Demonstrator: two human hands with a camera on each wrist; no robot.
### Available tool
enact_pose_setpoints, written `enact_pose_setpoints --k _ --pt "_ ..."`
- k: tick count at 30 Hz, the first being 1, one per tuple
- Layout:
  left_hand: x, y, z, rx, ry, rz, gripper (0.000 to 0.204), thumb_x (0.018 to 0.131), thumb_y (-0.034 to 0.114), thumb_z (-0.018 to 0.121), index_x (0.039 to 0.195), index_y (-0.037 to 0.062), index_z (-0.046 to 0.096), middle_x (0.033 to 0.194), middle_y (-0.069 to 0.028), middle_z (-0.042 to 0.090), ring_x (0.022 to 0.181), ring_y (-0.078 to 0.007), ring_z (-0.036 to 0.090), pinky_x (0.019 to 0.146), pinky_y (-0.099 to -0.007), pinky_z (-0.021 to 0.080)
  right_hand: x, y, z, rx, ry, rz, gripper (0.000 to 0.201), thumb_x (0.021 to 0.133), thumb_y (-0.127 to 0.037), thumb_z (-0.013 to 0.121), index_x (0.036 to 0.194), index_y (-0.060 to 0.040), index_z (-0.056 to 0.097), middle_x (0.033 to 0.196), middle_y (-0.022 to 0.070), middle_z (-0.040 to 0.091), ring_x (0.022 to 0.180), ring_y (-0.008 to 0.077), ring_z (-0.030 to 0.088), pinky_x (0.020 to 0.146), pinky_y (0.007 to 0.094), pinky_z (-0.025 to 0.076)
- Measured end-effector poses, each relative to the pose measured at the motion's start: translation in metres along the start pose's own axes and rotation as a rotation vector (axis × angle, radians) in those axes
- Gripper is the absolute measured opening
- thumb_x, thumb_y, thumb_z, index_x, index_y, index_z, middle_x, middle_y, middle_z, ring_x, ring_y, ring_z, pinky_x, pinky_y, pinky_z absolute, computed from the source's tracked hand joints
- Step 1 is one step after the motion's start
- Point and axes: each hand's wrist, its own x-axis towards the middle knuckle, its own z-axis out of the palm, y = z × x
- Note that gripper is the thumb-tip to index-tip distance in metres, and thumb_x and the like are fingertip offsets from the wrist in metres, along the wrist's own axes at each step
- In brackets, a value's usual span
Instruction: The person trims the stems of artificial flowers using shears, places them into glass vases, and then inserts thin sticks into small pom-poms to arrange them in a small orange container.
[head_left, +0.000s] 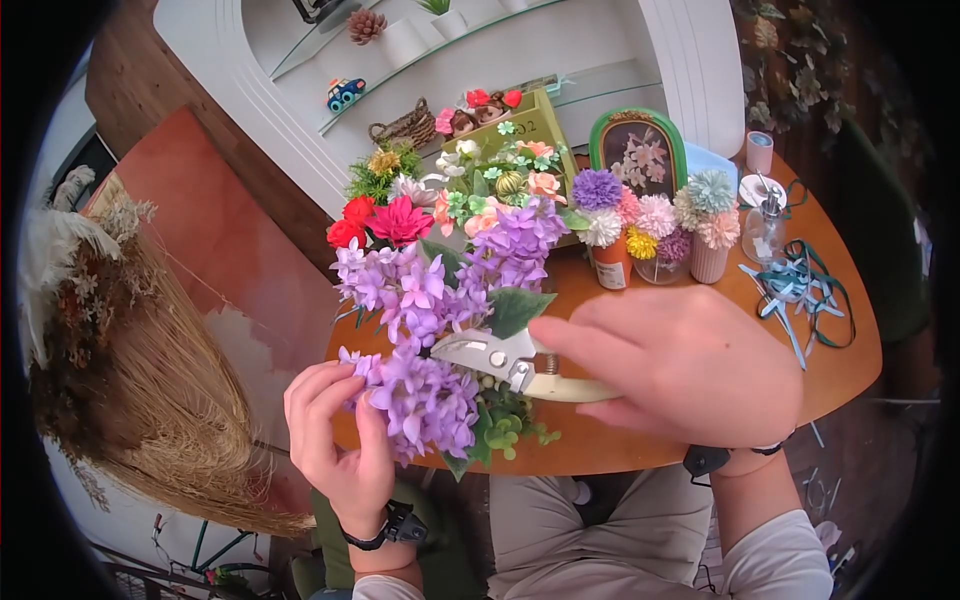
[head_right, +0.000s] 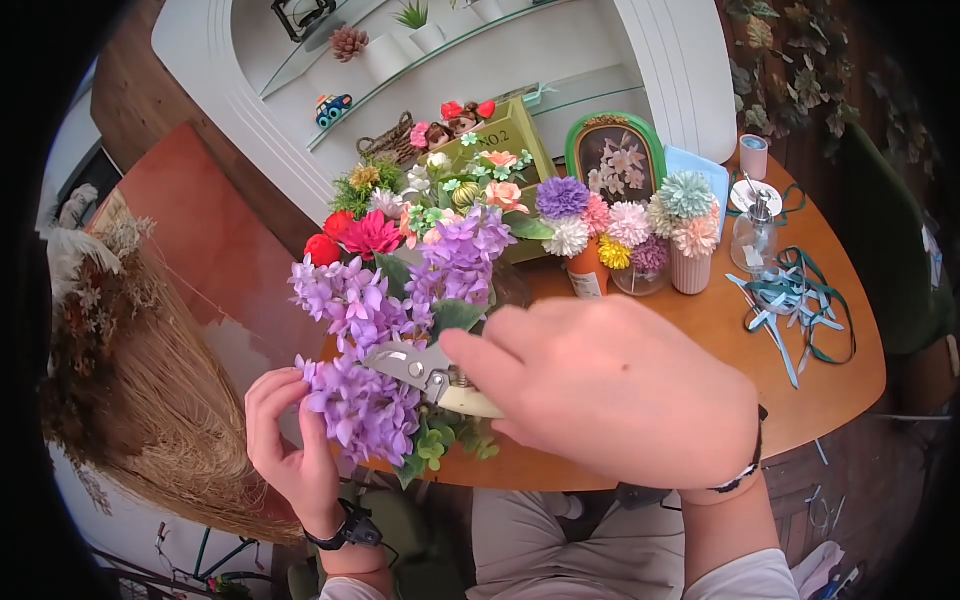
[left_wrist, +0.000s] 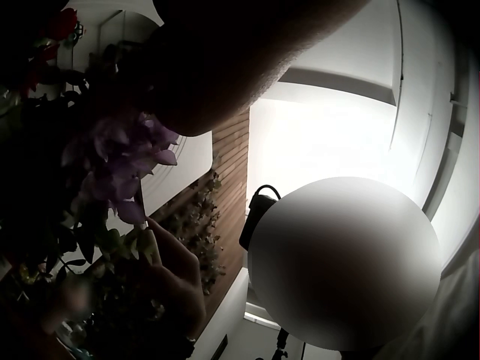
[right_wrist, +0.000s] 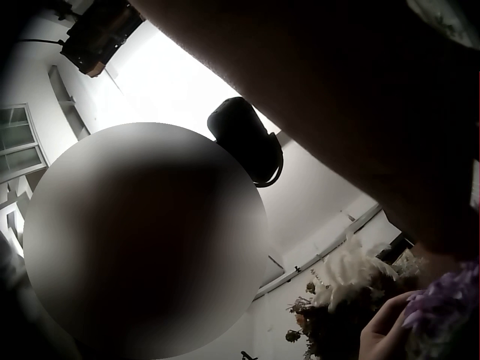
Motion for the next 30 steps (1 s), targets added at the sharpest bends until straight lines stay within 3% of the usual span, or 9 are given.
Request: enact_pose_setpoints --k 1,12,22,24,27,30 --pt "0.0 0.0 0.0 -0.004 0.002 0.002 0.02 0.082 -0.004 0.069 0.102 -0.0016 0.07 0.107 -0.0157 0.072 0.105 -0.0357 0.066 0.098 -0.046 0.052 -0.001 0.002 -0.001 0.014 0.054 0.001 0.067 0.075 -0.024 0.086 0.134 -0.004 0.064 0.099 0.0105 0.069 0.083 0.0304 0.07 0.07 0.0405 0.058" --pt "-0.006 -0.001 -0.002 -0.029 0.022 -0.024 0.024 0.086 0.004 0.069 0.109 -0.0022 0.069 0.12 -0.02 0.068 0.113 -0.0366 0.065 0.103 -0.0462 0.05 -0.003 0.015 -0.013 0.008 0.037 0.046 0.07 0.07 -0.027 0.088 0.131 -0.0016 0.065 0.099 0.0139 0.069 0.082 0.0337 0.07 0.07 0.041 0.057" --pt "-0.023 -0.012 0.0 -0.157 0.106 0.012 0.053 0.101 0.031 0.065 0.14 -0.0026 0.052 0.142 -0.0241 0.054 0.127 -0.0341 0.057 0.11 -0.048 0.044 -0.005 0.014 -0.014 -0.005 0.003 0.106 0.07 0.069 -0.028 0.088 0.131 -0.0033 0.067 0.1 0.0146 0.07 0.084 0.0354 0.07 0.072 0.0427 0.057" --pt "-0.026 -0.014 0.001 -0.211 0.135 0.013 0.057 0.104 0.036 0.063 0.143 -0.0027 0.048 0.143 -0.0234 0.053 0.128 -0.0332 0.056 0.111 -0.0476 0.043 -0.004 0.013 -0.016 -0.016 0.003 0.084 0.064 0.073 -0.027 0.086 0.128 0.0002 0.066 0.093 0.0132 0.067 0.084 0.0325 0.071 0.072 0.0415 0.058" --pt "-0.032 -0.021 -0.002 -0.191 0.148 -0.003 0.058 0.105 0.038 0.061 0.144 -0.0025 0.047 0.141 -0.023 0.055 0.126 -0.033 0.056 0.109 -0.0465 0.044 -0.003 0.012 -0.016 -0.03 0.021 0.061 0.061 0.075 -0.026 0.085 0.126 0.0014 0.065 0.089 0.0119 0.065 0.084 0.0309 0.071 0.071 0.041 0.057" --pt "-0.045 -0.03 -0.002 -0.175 0.145 -0.058 0.052 0.104 0.03 0.062 0.141 -0.0037 0.05 0.139 -0.0224 0.056 0.126 -0.0329 0.056 0.109 -0.0457 0.044 -0.001 0.013 -0.015 -0.019 0.029 0.03 0.06 0.077 -0.024 0.085 0.127 0.0 0.063 0.089 0.0108 0.064 0.082 0.0302 0.07 0.069 0.041 0.057"
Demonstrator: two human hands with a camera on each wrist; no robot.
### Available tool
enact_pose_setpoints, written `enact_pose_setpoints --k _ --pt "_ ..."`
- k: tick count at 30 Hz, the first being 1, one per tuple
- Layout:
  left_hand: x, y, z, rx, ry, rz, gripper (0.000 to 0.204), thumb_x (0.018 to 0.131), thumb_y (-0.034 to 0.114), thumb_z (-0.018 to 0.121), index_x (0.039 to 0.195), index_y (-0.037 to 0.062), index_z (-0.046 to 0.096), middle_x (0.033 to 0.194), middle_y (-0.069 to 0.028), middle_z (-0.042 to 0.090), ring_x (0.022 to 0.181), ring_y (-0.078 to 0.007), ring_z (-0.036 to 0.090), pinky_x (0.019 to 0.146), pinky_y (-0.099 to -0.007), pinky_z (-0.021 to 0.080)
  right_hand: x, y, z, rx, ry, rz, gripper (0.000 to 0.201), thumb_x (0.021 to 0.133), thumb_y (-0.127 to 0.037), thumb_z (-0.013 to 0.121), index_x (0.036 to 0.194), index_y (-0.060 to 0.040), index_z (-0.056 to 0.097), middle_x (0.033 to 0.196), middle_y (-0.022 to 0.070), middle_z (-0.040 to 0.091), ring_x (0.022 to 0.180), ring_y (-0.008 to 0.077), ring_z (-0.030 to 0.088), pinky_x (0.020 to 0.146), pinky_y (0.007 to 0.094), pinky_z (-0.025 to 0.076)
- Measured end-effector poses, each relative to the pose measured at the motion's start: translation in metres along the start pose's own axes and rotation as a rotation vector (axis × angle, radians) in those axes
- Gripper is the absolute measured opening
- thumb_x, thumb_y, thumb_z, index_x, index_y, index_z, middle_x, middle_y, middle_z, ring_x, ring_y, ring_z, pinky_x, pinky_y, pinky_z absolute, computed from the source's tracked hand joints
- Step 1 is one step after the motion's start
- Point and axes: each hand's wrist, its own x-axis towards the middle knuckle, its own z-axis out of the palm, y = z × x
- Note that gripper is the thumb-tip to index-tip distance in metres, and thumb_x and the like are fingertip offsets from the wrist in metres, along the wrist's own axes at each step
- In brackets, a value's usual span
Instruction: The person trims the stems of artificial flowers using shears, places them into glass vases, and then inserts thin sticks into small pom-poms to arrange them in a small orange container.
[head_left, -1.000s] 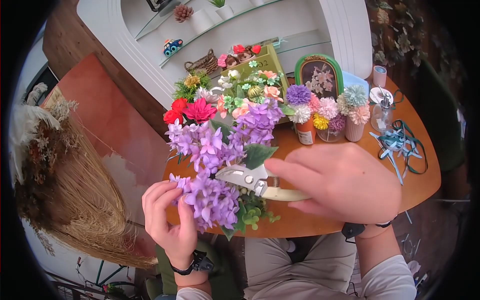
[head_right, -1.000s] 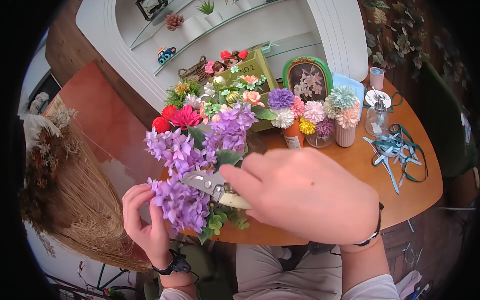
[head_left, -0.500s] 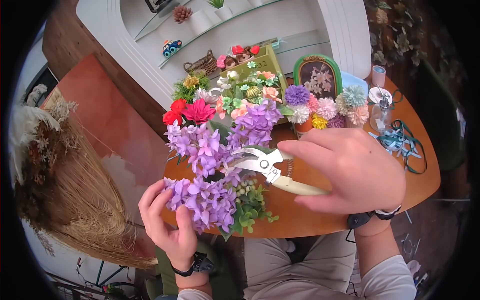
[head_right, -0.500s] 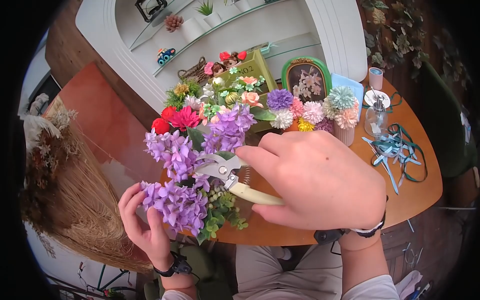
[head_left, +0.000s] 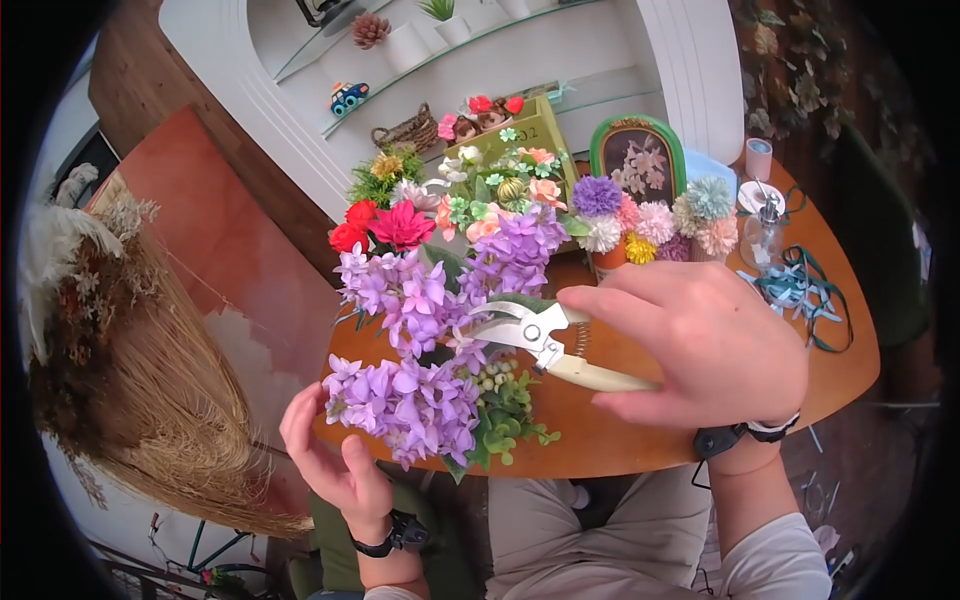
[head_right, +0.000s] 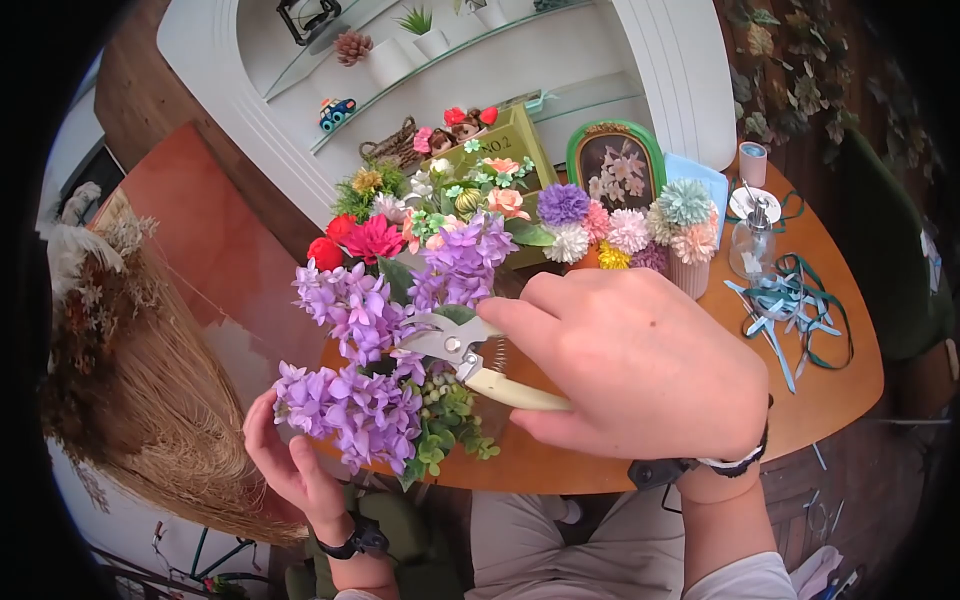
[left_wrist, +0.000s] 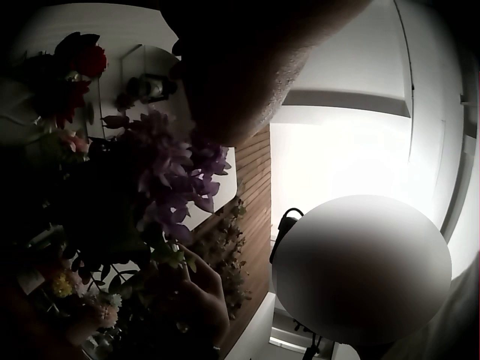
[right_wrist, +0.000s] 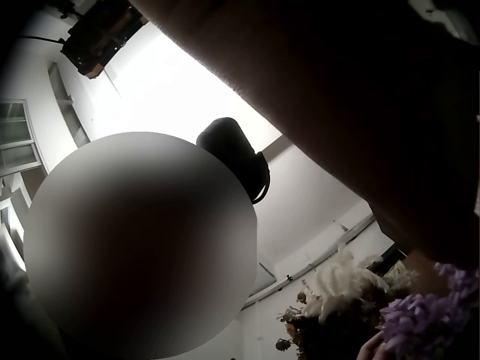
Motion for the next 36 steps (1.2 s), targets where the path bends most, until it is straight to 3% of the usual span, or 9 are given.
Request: enact_pose_setpoints --k 7,11,14,15,16,18,20,29,36 --pt "-0.028 -0.018 0.001 -0.009 -0.069 -0.298 0.023 0.091 -0.005 0.066 0.114 -0.0045 0.065 0.105 -0.015 0.07 0.096 -0.0242 0.068 0.087 -0.0342 0.053 0.008 -0.009 -0.008 -0.005 -0.01 -0.055 0.067 0.078 -0.021 0.084 0.138 -0.0023 0.06 0.097 0.013 0.066 0.082 0.0302 0.069 0.071 0.0389 0.057" --pt "-0.04 -0.021 0.008 -0.078 -0.147 -0.42 0.021 0.091 -0.003 0.07 0.112 -0.0032 0.068 0.095 -0.0134 0.072 0.085 -0.0223 0.071 0.079 -0.0347 0.056 0.018 -0.015 -0.007 0.088 0.153 0.086 0.079 0.075 -0.02 0.085 0.146 -0.0004 0.055 0.105 0.0159 0.069 0.088 0.0279 0.073 0.078 0.0335 0.058" --pt "-0.053 -0.02 0.009 -0.156 -0.233 -0.388 0.023 0.09 -0.003 0.07 0.112 -0.0033 0.068 0.097 -0.0154 0.072 0.087 -0.0253 0.073 0.081 -0.0352 0.057 0.028 -0.012 0.02 0.802 0.471 0.349 0.081 0.082 -0.027 0.081 0.151 0.0013 0.049 0.108 0.0151 0.069 0.088 0.0281 0.074 0.08 0.0343 0.058" --pt "-0.056 -0.018 0.009 -0.187 -0.25 -0.391 0.023 0.089 -0.002 0.07 0.111 -0.0035 0.068 0.099 -0.0175 0.072 0.088 -0.0295 0.074 0.081 -0.0372 0.058 0.03 -0.007 0.023 1.057 0.471 0.387 0.085 0.091 -0.045 0.07 0.155 0.004 0.042 0.112 0.0162 0.069 0.087 0.0311 0.074 0.08 0.0368 0.059" --pt "-0.06 -0.016 0.008 -0.196 -0.274 -0.409 0.022 0.089 -0.001 0.07 0.111 -0.0034 0.068 0.099 -0.0179 0.072 0.088 -0.0305 0.074 0.081 -0.0379 0.058 0.029 0.003 0.031 1.452 0.418 0.29 0.089 0.099 -0.058 0.056 0.157 0.0069 0.035 0.118 0.0246 0.067 0.085 0.0368 0.072 0.078 0.044 0.062" --pt "-0.068 -0.018 0.009 -0.21 -0.319 -0.439 0.021 0.089 0.0 0.07 0.11 -0.0033 0.068 0.099 -0.0187 0.072 0.089 -0.0324 0.075 0.08 -0.0394 0.058 0.031 0.009 0.035 2.038 0.174 0.321 0.086 0.1 -0.06 0.052 0.153 0.0065 0.04 0.118 0.0286 0.065 0.083 0.0413 0.071 0.067 0.0495 0.063" --pt "-0.075 -0.02 0.01 -0.24 -0.327 -0.429 0.021 0.089 0.002 0.071 0.109 -0.0037 0.068 0.098 -0.0195 0.071 0.087 -0.0354 0.074 0.079 -0.0405 0.058 0.031 -0.006 0.042 2.189 0.128 0.482 0.077 0.102 -0.058 0.049 0.149 0.0033 0.043 0.112 0.0291 0.066 0.078 0.0415 0.07 0.063 0.0504 0.061" --pt "-0.08 -0.027 0.021 -0.32 -0.33 -0.418 0.026 0.09 0.005 0.072 0.114 -0.0029 0.067 0.102 -0.0186 0.07 0.091 -0.0362 0.072 0.08 -0.042 0.057 0.04 -0.017 0.067 1.922 -0.133 0.691 0.05 0.107 -0.05 0.047 0.135 -0.01 0.055 0.104 0.0252 0.068 0.069 0.038 0.069 0.063 0.0454 0.057" --pt "-0.083 -0.028 0.022 -0.38 -0.331 -0.433 0.032 0.089 0.007 0.073 0.119 -0.0016 0.065 0.107 -0.0181 0.07 0.096 -0.0361 0.071 0.084 -0.0429 0.056 0.036 -0.04 0.068 1.216 0.138 0.63 0.042 0.107 -0.033 0.056 0.139 -0.0075 0.048 0.093 0.0186 0.065 0.049 0.0224 0.06 0.044 0.0325 0.052"
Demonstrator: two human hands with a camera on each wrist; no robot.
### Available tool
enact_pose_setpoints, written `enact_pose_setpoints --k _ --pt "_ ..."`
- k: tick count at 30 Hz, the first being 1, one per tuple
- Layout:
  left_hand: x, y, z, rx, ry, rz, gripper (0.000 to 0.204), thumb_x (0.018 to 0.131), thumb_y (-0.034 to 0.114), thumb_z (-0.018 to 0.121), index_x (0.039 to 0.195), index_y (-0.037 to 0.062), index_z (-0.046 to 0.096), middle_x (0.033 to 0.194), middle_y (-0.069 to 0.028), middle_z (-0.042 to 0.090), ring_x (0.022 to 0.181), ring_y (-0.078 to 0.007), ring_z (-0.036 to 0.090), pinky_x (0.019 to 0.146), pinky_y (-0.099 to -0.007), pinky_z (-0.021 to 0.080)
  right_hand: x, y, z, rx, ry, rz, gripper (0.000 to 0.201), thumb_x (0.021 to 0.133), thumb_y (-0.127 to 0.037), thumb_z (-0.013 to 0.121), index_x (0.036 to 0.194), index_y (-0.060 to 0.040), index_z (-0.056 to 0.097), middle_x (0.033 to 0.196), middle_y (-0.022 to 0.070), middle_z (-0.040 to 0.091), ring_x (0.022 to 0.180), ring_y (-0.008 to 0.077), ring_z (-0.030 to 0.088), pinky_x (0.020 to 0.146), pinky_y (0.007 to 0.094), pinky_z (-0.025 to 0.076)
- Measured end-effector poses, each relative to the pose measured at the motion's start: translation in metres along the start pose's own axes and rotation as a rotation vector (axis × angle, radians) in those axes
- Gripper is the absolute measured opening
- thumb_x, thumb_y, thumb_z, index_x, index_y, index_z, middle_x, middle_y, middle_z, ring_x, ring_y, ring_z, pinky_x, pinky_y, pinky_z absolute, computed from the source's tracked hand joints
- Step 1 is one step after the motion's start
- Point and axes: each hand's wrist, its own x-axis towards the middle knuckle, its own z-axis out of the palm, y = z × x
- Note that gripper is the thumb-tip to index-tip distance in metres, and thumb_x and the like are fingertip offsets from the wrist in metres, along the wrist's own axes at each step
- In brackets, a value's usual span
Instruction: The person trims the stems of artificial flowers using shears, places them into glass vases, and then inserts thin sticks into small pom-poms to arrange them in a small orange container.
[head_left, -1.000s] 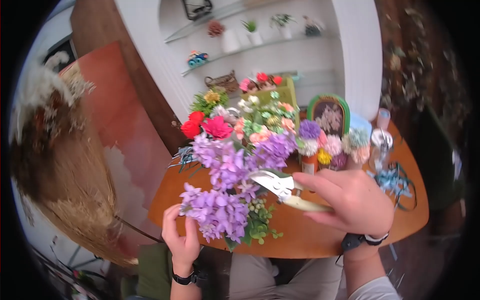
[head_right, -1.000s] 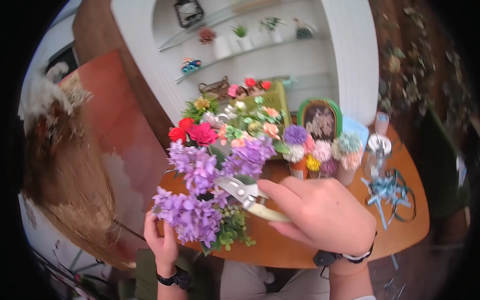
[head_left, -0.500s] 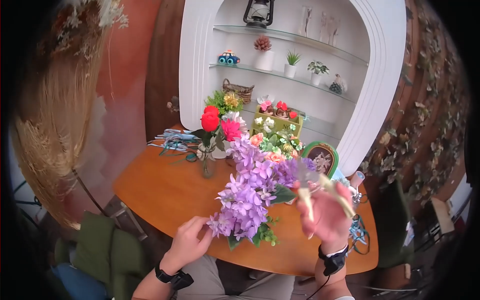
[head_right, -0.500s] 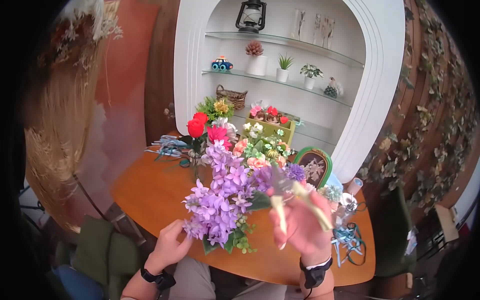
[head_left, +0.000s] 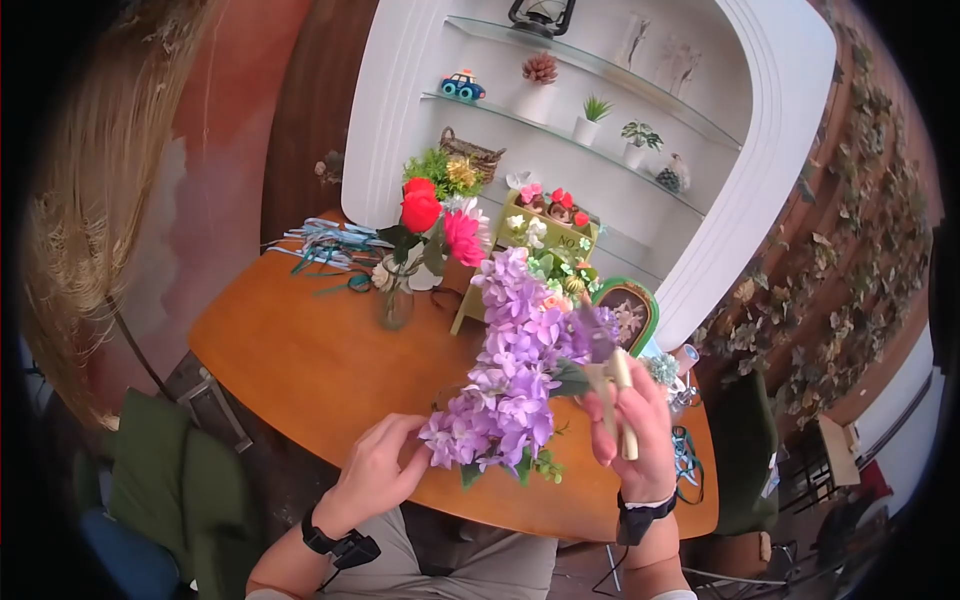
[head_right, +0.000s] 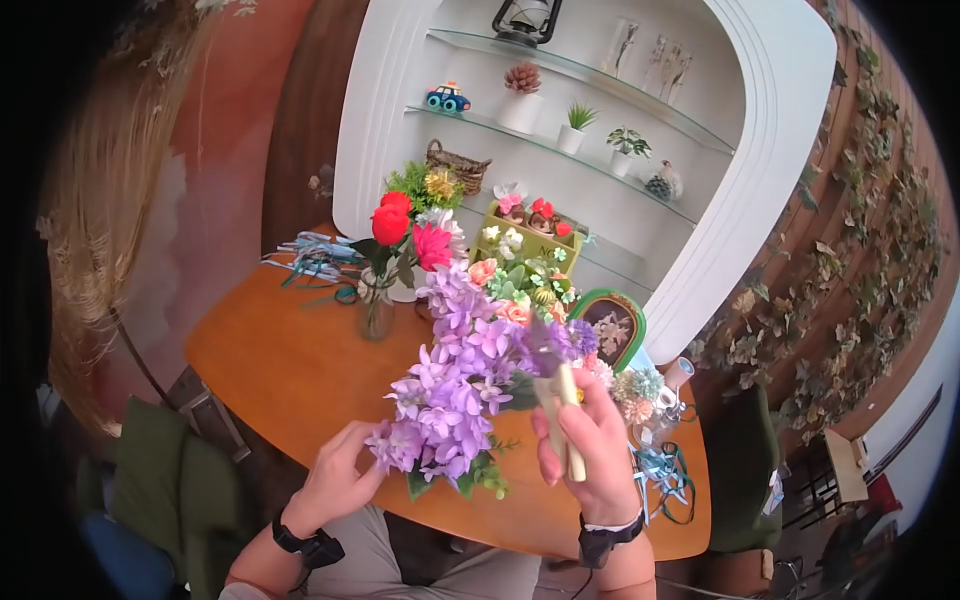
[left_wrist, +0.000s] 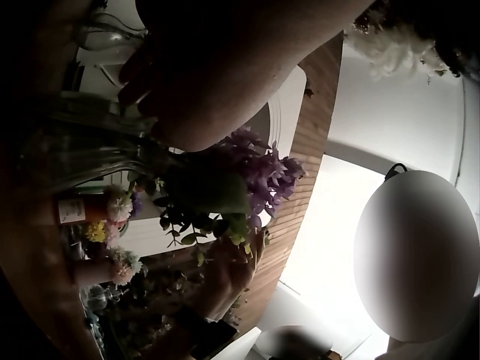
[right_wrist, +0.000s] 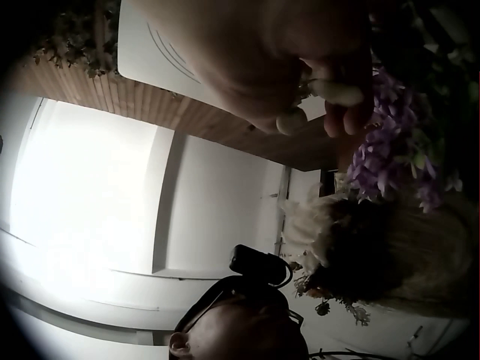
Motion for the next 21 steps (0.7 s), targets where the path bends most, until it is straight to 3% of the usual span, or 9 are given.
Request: enact_pose_setpoints --k 1,4,8,11,15,18,21 --pt "-0.001 -0.002 0.0 -0.005 -0.003 -0.002 0.033 0.089 0.008 0.074 0.12 -0.0015 0.065 0.108 -0.0182 0.069 0.097 -0.0362 0.07 0.085 -0.0429 0.056 -0.005 -0.005 0.004 -0.037 -0.009 -0.038 0.048 0.104 -0.038 0.059 0.14 -0.0089 0.047 0.097 0.0199 0.063 0.056 0.0272 0.065 0.048 0.0391 0.056" --pt "0.001 -0.006 0.001 -0.019 -0.019 0.004 0.041 0.087 0.009 0.075 0.126 -0.0006 0.062 0.116 -0.0185 0.066 0.107 -0.0376 0.067 0.092 -0.0439 0.054 -0.012 0.004 0.005 0.288 -0.041 -0.286 0.067 0.1 -0.05 0.059 0.151 -0.0103 0.041 0.102 0.0223 0.062 0.06 0.0318 0.065 0.051 0.0446 0.056" --pt "0.01 -0.007 0.004 0.006 -0.042 0.045 0.059 0.082 0.012 0.08 0.135 0.0008 0.056 0.13 -0.019 0.057 0.122 -0.0399 0.059 0.102 -0.0473 0.049 -0.033 0.006 -0.005 0.249 -0.045 -0.404 0.089 0.095 -0.062 0.06 0.162 -0.0122 0.029 0.109 0.0244 0.061 0.065 0.0376 0.066 0.06 0.0534 0.057" --pt "0.015 -0.011 0.013 0.03 0.005 0.056 0.072 0.078 0.014 0.083 0.142 0.0011 0.051 0.141 -0.0204 0.049 0.127 -0.0415 0.055 0.106 -0.0495 0.047 -0.046 0.007 -0.003 0.122 0.002 -0.303 0.099 0.093 -0.066 0.06 0.164 -0.0069 0.024 0.105 0.0239 0.061 0.064 0.0379 0.066 0.06 0.0515 0.055" --pt "0.023 -0.016 0.015 -0.017 -0.028 0.076 0.075 0.077 0.012 0.082 0.144 0.0015 0.049 0.147 -0.0221 0.047 0.128 -0.0435 0.055 0.107 -0.05 0.047 -0.059 0.017 0.004 -0.051 0.058 -0.194 0.103 0.091 -0.065 0.06 0.164 -0.0035 0.022 0.101 0.0244 0.062 0.066 0.0377 0.066 0.06 0.0502 0.055" --pt "0.029 -0.023 0.02 -0.069 -0.076 0.05 0.075 0.076 0.011 0.081 0.144 0.0028 0.049 0.15 -0.023 0.046 0.128 -0.0454 0.055 0.107 -0.0507 0.047 -0.064 0.021 0.003 -0.084 0.023 -0.156 0.103 0.091 -0.064 0.06 0.164 -0.0023 0.022 0.101 0.0253 0.062 0.068 0.0391 0.068 0.06 0.0504 0.056" --pt "0.033 -0.024 0.022 -0.091 -0.13 0.036 0.073 0.076 0.01 0.08 0.142 0.0037 0.052 0.151 -0.0227 0.046 0.126 -0.0467 0.056 0.107 -0.0509 0.047 -0.07 0.026 0.005 0.078 -0.017 -0.082 0.104 0.089 -0.061 0.063 0.164 -0.002 0.022 0.104 0.0282 0.062 0.071 0.0462 0.067 0.063 0.0557 0.055"
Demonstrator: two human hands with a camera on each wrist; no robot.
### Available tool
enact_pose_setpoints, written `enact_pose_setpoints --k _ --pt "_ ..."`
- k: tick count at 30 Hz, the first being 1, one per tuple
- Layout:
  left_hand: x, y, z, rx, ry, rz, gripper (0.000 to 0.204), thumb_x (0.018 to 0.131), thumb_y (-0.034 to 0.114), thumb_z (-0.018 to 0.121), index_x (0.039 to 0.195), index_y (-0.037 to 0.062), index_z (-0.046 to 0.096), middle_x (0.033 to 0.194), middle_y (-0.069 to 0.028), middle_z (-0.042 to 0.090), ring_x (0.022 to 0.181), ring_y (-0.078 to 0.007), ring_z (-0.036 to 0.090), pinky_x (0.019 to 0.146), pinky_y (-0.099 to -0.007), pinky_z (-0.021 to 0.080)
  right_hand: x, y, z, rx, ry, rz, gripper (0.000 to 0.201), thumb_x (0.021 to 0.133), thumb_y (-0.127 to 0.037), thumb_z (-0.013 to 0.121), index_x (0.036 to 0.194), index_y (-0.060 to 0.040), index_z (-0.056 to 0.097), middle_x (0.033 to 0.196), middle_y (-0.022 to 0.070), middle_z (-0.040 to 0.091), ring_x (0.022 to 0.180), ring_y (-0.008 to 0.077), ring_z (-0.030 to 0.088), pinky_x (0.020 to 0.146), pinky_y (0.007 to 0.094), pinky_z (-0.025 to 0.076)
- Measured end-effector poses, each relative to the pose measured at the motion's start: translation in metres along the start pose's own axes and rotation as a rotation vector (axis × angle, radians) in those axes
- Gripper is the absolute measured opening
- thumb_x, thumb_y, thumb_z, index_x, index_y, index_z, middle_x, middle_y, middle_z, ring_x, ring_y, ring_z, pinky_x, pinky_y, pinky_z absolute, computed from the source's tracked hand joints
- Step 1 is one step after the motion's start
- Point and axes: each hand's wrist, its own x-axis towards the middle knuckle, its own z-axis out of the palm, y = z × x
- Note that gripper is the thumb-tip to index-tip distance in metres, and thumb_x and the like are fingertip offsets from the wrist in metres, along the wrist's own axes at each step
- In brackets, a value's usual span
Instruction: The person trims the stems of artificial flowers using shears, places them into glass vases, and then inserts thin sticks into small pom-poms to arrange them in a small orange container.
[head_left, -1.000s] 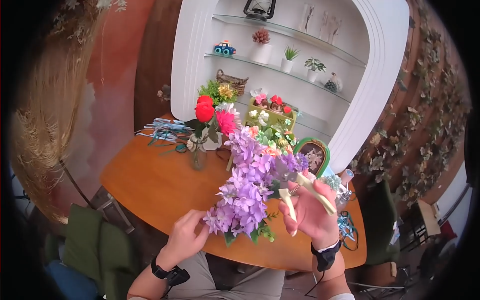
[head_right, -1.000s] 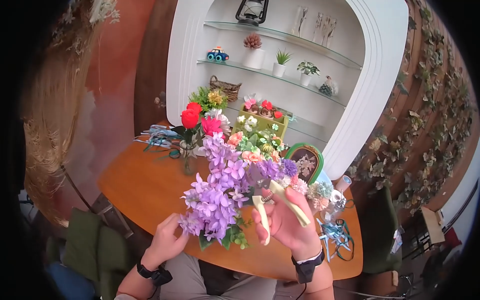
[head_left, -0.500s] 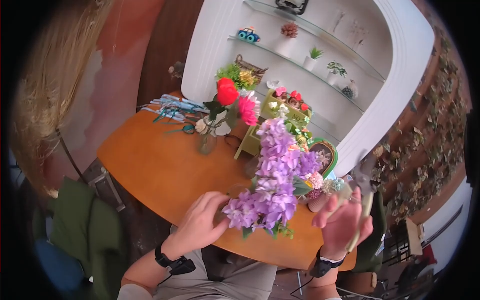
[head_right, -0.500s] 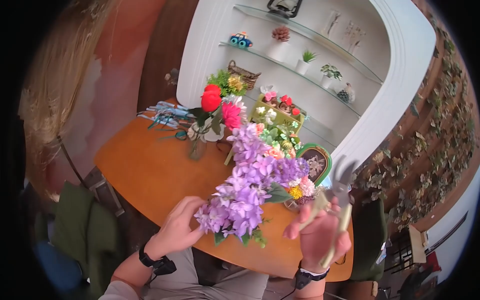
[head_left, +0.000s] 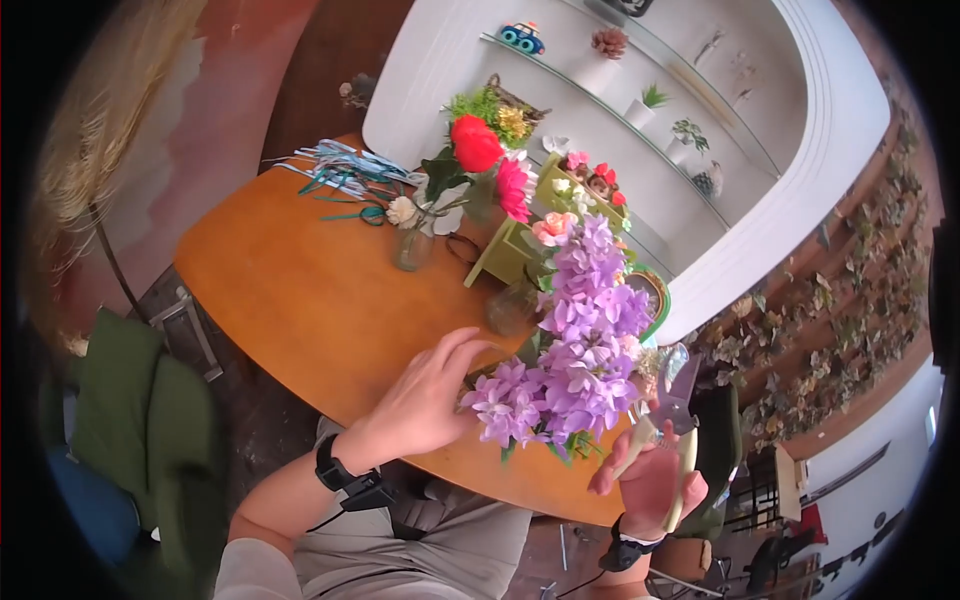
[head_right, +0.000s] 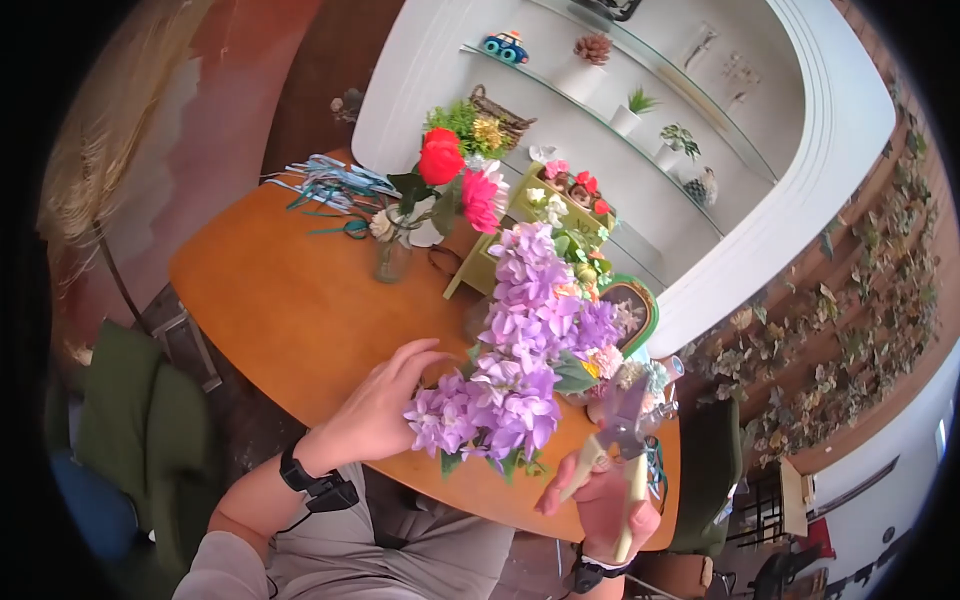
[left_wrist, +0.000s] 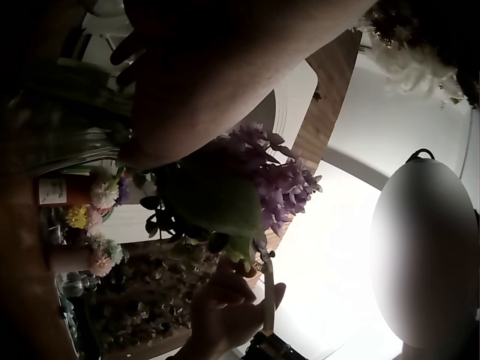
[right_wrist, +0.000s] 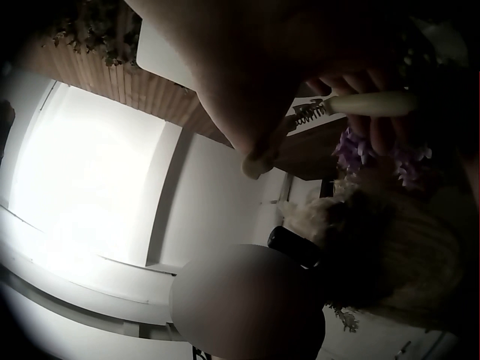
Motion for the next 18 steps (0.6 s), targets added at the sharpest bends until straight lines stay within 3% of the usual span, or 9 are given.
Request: enact_pose_setpoints --k 2,5,11,13,14,18 --pt "0.001 0.0 -0.001 0.014 -0.043 0.027 0.07 0.076 0.01 0.079 0.141 0.0041 0.054 0.151 -0.0218 0.047 0.125 -0.0469 0.056 0.107 -0.0509 0.047 0.002 -0.002 0.002 0.018 -0.076 0.058 0.107 0.085 -0.06 0.066 0.163 -0.0021 0.02 0.109 0.0317 0.062 0.072 0.0499 0.067 0.065 0.0595 0.055" --pt "0.0 0.001 0.0 0.015 -0.071 -0.02 0.066 0.076 0.01 0.077 0.139 0.0041 0.057 0.153 -0.0203 0.047 0.126 -0.0457 0.057 0.107 -0.0506 0.047 0.0 0.002 0.009 0.044 0.0 0.087 0.109 0.084 -0.06 0.066 0.163 -0.003 0.018 0.111 0.0334 0.061 0.072 0.0501 0.067 0.066 0.0598 0.054" --pt "-0.001 0.002 -0.001 0.064 -0.043 0.016 0.066 0.076 0.008 0.074 0.14 0.0043 0.057 0.154 -0.0197 0.048 0.127 -0.0429 0.058 0.108 -0.049 0.046 0.001 0.005 0.013 0.186 0.038 0.14 0.103 0.089 -0.06 0.063 0.159 0.0057 0.026 0.104 0.0264 0.063 0.071 0.0391 0.069 0.066 0.0505 0.057" --pt "0.0 0.004 -0.002 0.048 -0.048 0.009 0.067 0.077 0.01 0.076 0.14 0.0039 0.057 0.153 -0.019 0.05 0.128 -0.0425 0.058 0.108 -0.0485 0.046 0.0 0.006 0.012 0.11 0.047 0.148 0.093 0.092 -0.059 0.059 0.153 0.0069 0.037 0.101 0.0287 0.061 0.063 0.0391 0.067 0.056 0.0502 0.057" --pt "0.001 0.004 -0.002 0.04 -0.054 0.008 0.067 0.077 0.011 0.076 0.141 0.0036 0.056 0.152 -0.0187 0.05 0.128 -0.0424 0.058 0.109 -0.0483 0.045 -0.002 0.006 0.01 0.107 0.071 0.162 0.092 0.093 -0.057 0.059 0.152 0.0086 0.037 0.093 0.0252 0.061 0.055 0.0322 0.064 0.05 0.0428 0.056" --pt "0.0 0.0 0.004 0.088 -0.026 0.035 0.069 0.079 0.015 0.081 0.142 0.0029 0.056 0.15 -0.0183 0.053 0.127 -0.0419 0.058 0.108 -0.0475 0.046 -0.002 -0.001 0.003 0.076 0.016 0.242 0.088 0.095 -0.051 0.063 0.156 0.0037 0.031 0.098 0.023 0.062 0.065 0.0324 0.068 0.055 0.0416 0.059"
